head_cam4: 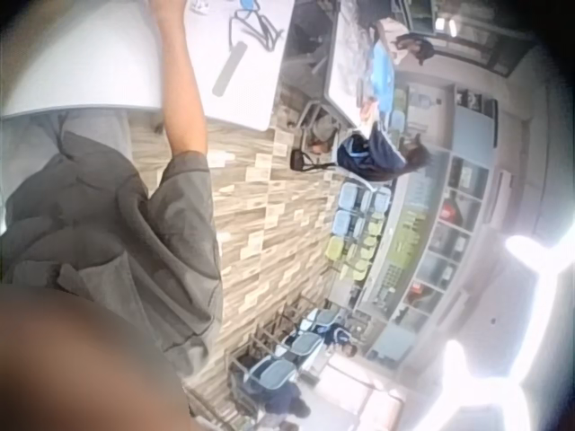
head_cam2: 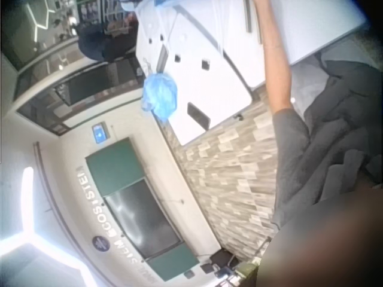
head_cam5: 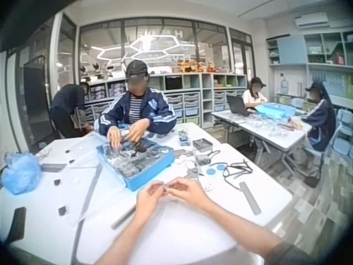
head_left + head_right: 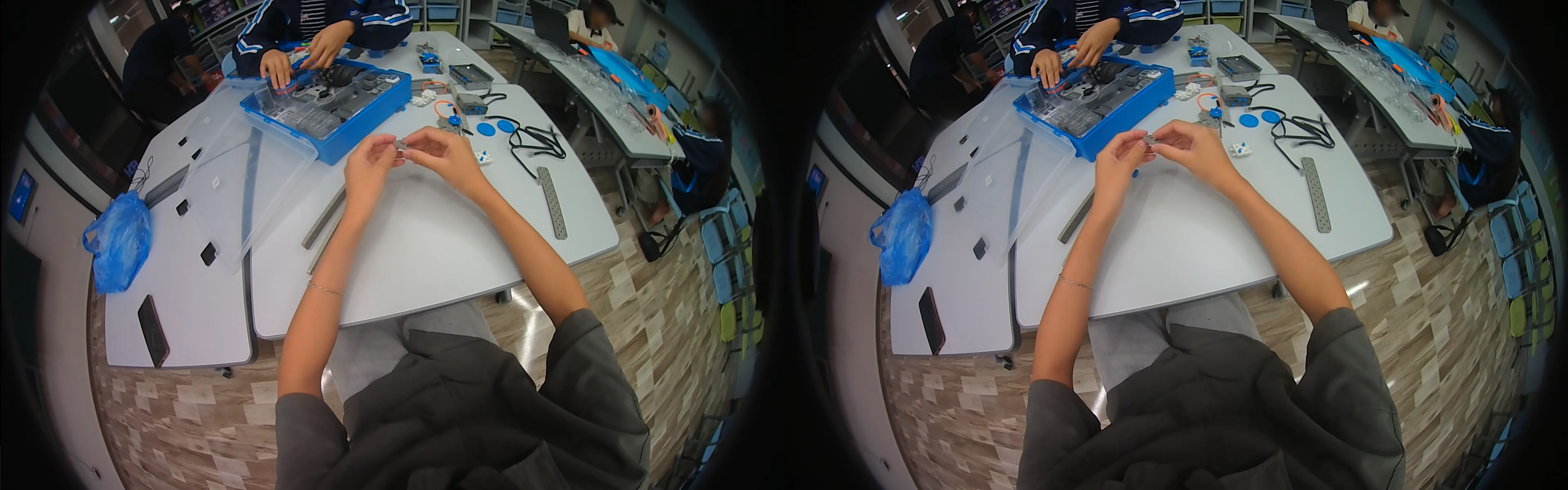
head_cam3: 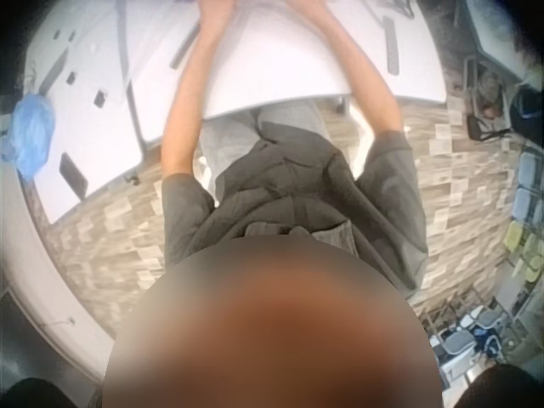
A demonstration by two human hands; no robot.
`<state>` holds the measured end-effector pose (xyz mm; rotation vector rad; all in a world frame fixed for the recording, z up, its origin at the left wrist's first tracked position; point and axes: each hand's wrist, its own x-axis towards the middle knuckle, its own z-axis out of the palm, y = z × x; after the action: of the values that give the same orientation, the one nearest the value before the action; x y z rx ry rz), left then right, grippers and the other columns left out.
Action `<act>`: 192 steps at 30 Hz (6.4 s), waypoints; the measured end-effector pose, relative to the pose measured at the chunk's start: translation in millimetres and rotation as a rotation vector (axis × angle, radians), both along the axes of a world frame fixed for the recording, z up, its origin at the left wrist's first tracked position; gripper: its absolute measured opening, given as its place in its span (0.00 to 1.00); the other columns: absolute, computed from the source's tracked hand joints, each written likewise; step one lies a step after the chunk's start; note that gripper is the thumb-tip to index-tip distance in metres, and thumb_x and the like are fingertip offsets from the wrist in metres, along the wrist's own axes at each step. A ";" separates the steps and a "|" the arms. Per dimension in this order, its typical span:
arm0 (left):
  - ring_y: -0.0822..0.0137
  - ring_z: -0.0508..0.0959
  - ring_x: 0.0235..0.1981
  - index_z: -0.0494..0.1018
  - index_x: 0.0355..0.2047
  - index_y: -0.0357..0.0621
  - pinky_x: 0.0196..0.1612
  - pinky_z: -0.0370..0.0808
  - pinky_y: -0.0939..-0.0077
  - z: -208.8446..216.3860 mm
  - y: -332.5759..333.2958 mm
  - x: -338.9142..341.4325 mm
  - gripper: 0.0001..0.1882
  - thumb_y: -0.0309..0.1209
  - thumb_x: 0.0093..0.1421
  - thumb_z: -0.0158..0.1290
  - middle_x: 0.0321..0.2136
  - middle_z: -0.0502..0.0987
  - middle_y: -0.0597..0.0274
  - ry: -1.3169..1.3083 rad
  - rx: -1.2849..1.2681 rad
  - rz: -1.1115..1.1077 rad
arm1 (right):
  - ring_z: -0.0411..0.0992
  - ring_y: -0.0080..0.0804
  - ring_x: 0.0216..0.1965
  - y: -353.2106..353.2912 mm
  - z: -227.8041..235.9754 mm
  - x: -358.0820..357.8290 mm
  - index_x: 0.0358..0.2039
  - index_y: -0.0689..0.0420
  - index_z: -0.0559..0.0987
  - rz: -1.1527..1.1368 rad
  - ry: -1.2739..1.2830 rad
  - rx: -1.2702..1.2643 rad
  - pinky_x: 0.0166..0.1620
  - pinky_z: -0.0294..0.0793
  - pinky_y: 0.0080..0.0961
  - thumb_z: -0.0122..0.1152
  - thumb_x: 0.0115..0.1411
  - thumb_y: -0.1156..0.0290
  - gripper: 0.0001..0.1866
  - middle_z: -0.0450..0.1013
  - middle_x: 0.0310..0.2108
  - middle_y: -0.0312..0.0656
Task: The person assembles small plastic components from a blue kit on a white table. They connect gray and blue pieces, then use a blue utility knife to trim a small blue part. The workspace includes a toolbox, cables, and other kit items.
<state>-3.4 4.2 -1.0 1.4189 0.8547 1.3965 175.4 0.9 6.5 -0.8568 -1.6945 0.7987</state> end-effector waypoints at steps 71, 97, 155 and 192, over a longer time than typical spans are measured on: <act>0.58 0.84 0.41 0.71 0.45 0.26 0.47 0.81 0.74 -18.4 -6.4 0.4 0.13 0.21 0.61 0.57 0.39 0.80 0.44 -0.105 -0.131 -0.186 | 0.75 0.21 0.29 9.2 -15.6 12.5 0.42 0.64 0.81 0.102 0.077 -0.201 0.34 0.75 0.17 0.65 0.58 0.76 0.11 0.80 0.31 0.40; 0.58 0.84 0.39 0.71 0.45 0.19 0.45 0.83 0.76 -19.4 -6.6 -0.7 0.16 0.19 0.60 0.58 0.39 0.80 0.40 -0.116 -0.168 -0.181 | 0.76 0.22 0.28 11.2 -22.6 9.8 0.41 0.68 0.80 0.129 0.138 -0.250 0.33 0.76 0.18 0.63 0.58 0.80 0.10 0.80 0.30 0.43; 0.69 0.83 0.27 0.76 0.41 0.32 0.34 0.79 0.76 -25.3 -2.8 4.7 0.10 0.26 0.68 0.48 0.28 0.82 0.54 0.233 0.114 0.082 | 0.75 0.21 0.23 -2.8 -19.4 -2.6 0.49 0.62 0.81 -0.035 -0.173 -0.034 0.29 0.76 0.19 0.59 0.62 0.75 0.15 0.78 0.29 0.43; 0.63 0.84 0.25 0.78 0.32 0.30 0.31 0.77 0.73 -27.1 -17.7 12.6 0.09 0.23 0.64 0.50 0.23 0.81 0.49 0.369 0.201 0.288 | 0.77 0.26 0.23 -17.9 -22.5 -29.8 0.47 0.68 0.80 -0.164 -0.175 -0.068 0.30 0.78 0.22 0.49 0.60 0.86 0.17 0.80 0.26 0.47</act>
<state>9.2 -13.5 -28.1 1.7976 1.2205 1.4883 145.6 -17.1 -15.9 -1.1246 -1.7302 0.6892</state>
